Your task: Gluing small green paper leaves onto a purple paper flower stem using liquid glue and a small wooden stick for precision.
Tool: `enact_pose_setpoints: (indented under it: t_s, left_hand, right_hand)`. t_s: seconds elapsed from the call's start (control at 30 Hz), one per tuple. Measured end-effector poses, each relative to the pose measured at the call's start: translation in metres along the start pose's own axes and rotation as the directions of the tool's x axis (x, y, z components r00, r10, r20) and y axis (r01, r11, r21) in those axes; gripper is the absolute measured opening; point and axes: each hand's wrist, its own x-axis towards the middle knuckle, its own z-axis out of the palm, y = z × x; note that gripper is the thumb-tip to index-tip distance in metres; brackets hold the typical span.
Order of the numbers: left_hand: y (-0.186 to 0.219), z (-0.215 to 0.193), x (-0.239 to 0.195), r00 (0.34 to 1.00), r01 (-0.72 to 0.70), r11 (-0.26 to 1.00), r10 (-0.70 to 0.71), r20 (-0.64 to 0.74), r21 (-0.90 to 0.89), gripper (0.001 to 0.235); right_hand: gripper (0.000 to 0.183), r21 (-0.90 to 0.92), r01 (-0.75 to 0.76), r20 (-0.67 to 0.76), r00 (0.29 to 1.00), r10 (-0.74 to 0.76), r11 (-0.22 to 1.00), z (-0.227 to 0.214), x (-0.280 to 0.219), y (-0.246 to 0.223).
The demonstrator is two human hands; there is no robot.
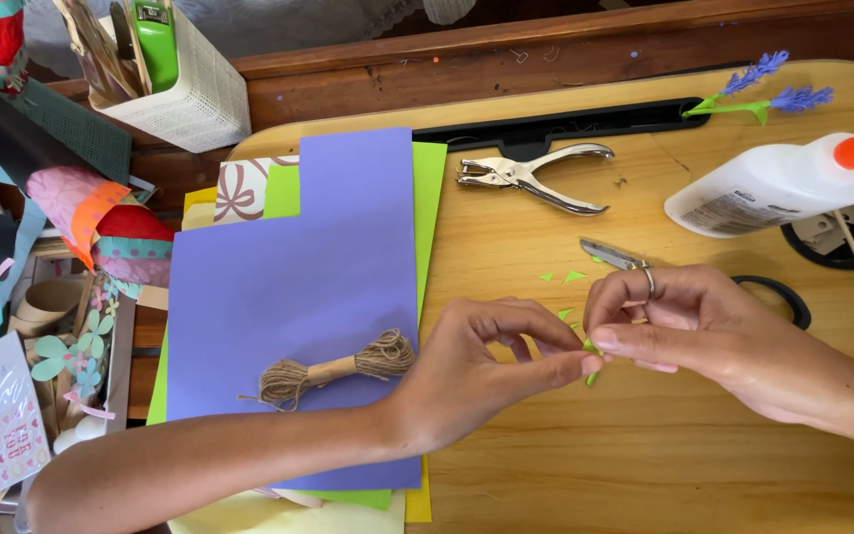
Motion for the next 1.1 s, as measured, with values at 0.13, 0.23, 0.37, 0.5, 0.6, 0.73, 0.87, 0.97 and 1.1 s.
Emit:
enact_pose_setpoints:
  t_s: [0.13, 0.23, 0.37, 0.5, 0.6, 0.73, 0.87, 0.97, 1.1]
  left_hand:
    - [-0.002, 0.001, 0.001, 1.000, 0.013, 0.999, -0.012, 0.023, -0.038, 0.008]
    - [-0.007, 0.004, 0.002, 0.999, 0.032, 0.998, -0.030, 0.029, -0.059, 0.009]
    - [-0.016, 0.004, 0.000, 1.000, -0.003, 1.000, 0.004, 0.017, -0.012, 0.013]
    - [-0.012, -0.003, 0.000, 0.989, 0.064, 0.994, -0.051, 0.136, -0.094, 0.036]
    - [-0.014, -0.018, -0.002, 0.997, 0.036, 0.996, -0.030, 0.078, -0.080, 0.024]
    - [-0.031, -0.051, -0.025, 0.897, -0.422, 0.570, 0.377, 0.232, 0.705, 0.039]
    - [-0.078, -0.037, -0.063, 0.916, -0.368, 0.439, 0.017, 0.401, 0.820, 0.059]
    - [-0.109, -0.022, -0.061, 0.879, -0.454, 0.163, -0.081, 0.471, 0.876, 0.061]
    - [-0.073, -0.011, -0.025, 0.890, -0.455, -0.168, -0.124, 0.439, 0.874, 0.032]
  right_hand:
    - [0.020, 0.000, -0.002, -0.012, 1.000, 0.002, 1.000, 0.000, -0.001, 0.002]
    - [0.018, 0.001, -0.031, -0.039, 0.999, 0.031, 1.000, -0.001, -0.001, 0.005]
    - [0.016, 0.028, -0.034, -0.058, 0.998, 0.036, 0.999, -0.005, -0.002, 0.008]
    - [0.017, 0.064, 0.072, 0.003, 0.997, -0.072, 0.995, -0.016, -0.003, 0.004]
    - [0.018, 0.017, 0.118, 0.034, 0.992, -0.119, 0.993, -0.024, -0.008, 0.005]
    - [0.014, -0.033, 0.182, 0.052, 0.982, -0.180, 0.983, -0.039, -0.024, 0.019]
    - [0.020, -0.027, 0.101, 0.030, 0.995, -0.100, 0.995, -0.042, -0.031, 0.025]
    - [0.019, -0.086, 0.105, 0.041, 0.994, -0.102, 0.991, -0.037, -0.028, 0.026]
    - [0.019, -0.071, 0.095, 0.071, 0.993, -0.090, 0.993, -0.027, -0.029, 0.018]
